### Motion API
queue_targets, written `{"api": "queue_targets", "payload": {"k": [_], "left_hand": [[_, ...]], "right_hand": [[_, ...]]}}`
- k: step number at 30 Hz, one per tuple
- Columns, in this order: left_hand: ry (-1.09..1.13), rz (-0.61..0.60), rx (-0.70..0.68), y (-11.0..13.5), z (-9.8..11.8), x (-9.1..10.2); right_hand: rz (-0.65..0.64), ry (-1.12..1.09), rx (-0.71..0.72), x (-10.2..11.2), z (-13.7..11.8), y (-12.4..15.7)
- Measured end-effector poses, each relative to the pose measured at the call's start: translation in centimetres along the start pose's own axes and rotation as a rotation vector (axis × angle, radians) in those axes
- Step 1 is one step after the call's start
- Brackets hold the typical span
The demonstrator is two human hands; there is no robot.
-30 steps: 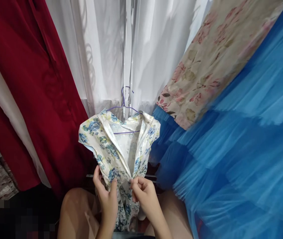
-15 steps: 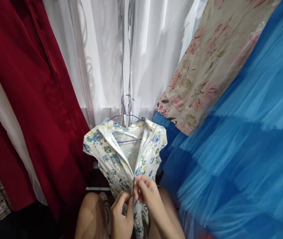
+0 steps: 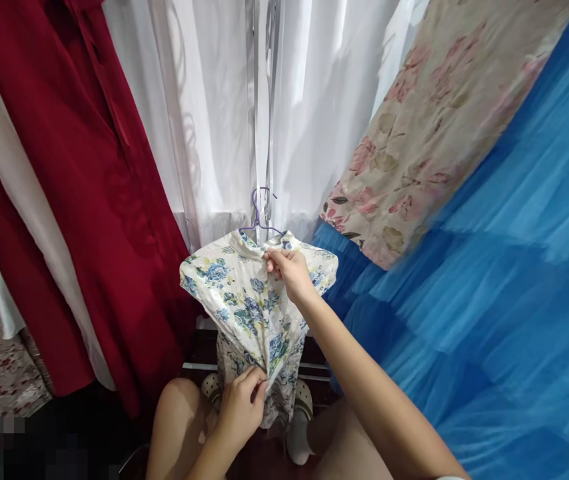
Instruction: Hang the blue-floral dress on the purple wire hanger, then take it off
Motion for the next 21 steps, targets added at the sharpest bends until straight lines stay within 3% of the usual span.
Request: {"api": "queue_targets", "payload": {"k": [4,6,10,12,14,17,19,21], "left_hand": [[-0.076,-0.083,-0.064,-0.3,0.9,0.2],[-0.06,-0.076,-0.118,-1.4,2.4,1.4],[0.054,0.212,-0.23,-6.1,7.7,8.7],[0.024,0.275,-0.318,-9.2,11.1,11.6],[-0.105,0.215,-0.432,-12.0,14.5,12.6],[-0.294,0.195,-0.588,-14.2,18.0,12.8],[-0.331,0.23,-0.643,-14.5,19.2,13.1],[-0.283,0.335,-0.634,-14.5,19.3,14.8]], "right_hand": [[-0.001,0.026,0.082,0.0,-0.8,1.4],[-0.029,0.054,0.095,-0.3,-0.7,2.3],[-0.058,0.088,0.098,-0.3,-0.5,4.1],[-0.068,0.114,0.114,-0.4,-1.0,4.9],[-0.085,0.15,0.15,-0.5,-1.8,5.4],[-0.03,0.291,0.24,-0.1,-2.5,5.2],[0.058,0.446,0.279,0.7,-1.8,4.7],[0.092,0.548,0.274,1.1,-0.3,4.2]]}}
Point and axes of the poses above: each hand's wrist, its own y-axis away from the middle knuckle, its own x-axis out of the back of the hand, z = x × y, the point moved 10 cm from there along -y, towards the middle knuckle, and after that the axes turned 4 degrees about y, right-handed, at the moved point
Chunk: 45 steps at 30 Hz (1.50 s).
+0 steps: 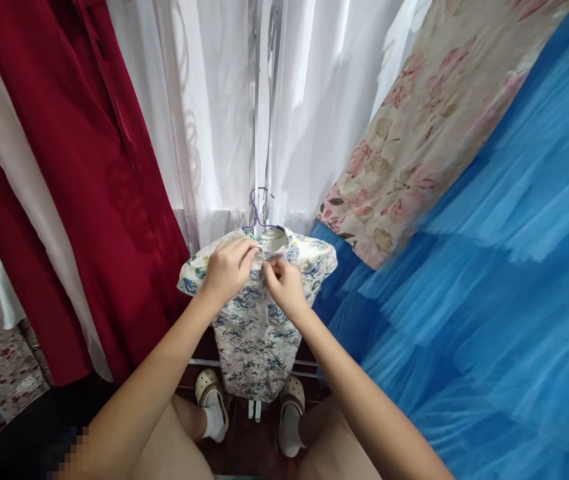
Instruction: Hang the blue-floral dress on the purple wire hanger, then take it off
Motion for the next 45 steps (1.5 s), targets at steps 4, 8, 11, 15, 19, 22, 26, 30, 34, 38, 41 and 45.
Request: {"api": "queue_targets", "payload": {"k": [4,8,11,15,19,22,26,30,34,38,41,45], "left_hand": [[0.12,0.365,0.278,0.8,-7.1,6.0],[0.301,0.752,0.704,6.9,-17.8,9.7],[0.412,0.691,0.914,11.4,-21.7,7.2],[0.619,0.283,1.074,15.2,-20.5,0.2],[0.812,-0.036,0.999,15.1,-13.8,-5.6],[0.852,-0.065,0.747,12.3,-7.5,-7.2],[0.785,-0.102,0.517,10.2,-1.5,-8.6],[0.855,-0.053,0.57,11.1,-0.9,-9.1],[1.028,-0.359,0.685,14.9,-0.3,-12.0],[0.79,-0.744,0.704,20.7,-0.6,-13.8],[0.629,-0.718,0.727,22.1,-3.1,-12.6],[0.659,-0.472,0.676,18.3,-5.5,-8.9]], "right_hand": [[-0.106,0.011,-0.027,-1.9,2.1,1.1],[-0.191,-0.02,-0.042,-2.7,2.0,2.6],[-0.21,-0.051,-0.068,-2.8,2.5,3.3],[-0.232,-0.056,-0.141,-2.7,5.9,4.6],[-0.314,0.0,-0.168,-2.5,8.6,7.5],[-0.399,0.004,-0.123,-2.5,7.8,9.6],[-0.467,-0.113,-0.103,-2.9,4.9,10.7],[-0.31,-0.253,-0.163,-1.5,4.1,10.2],[-0.189,-0.407,-0.328,0.8,5.8,11.1],[-0.098,-0.278,-0.266,6.0,5.9,9.4],[-0.005,-0.027,-0.051,10.6,4.9,4.4],[0.106,-0.074,-0.112,12.8,7.2,-4.6]]}}
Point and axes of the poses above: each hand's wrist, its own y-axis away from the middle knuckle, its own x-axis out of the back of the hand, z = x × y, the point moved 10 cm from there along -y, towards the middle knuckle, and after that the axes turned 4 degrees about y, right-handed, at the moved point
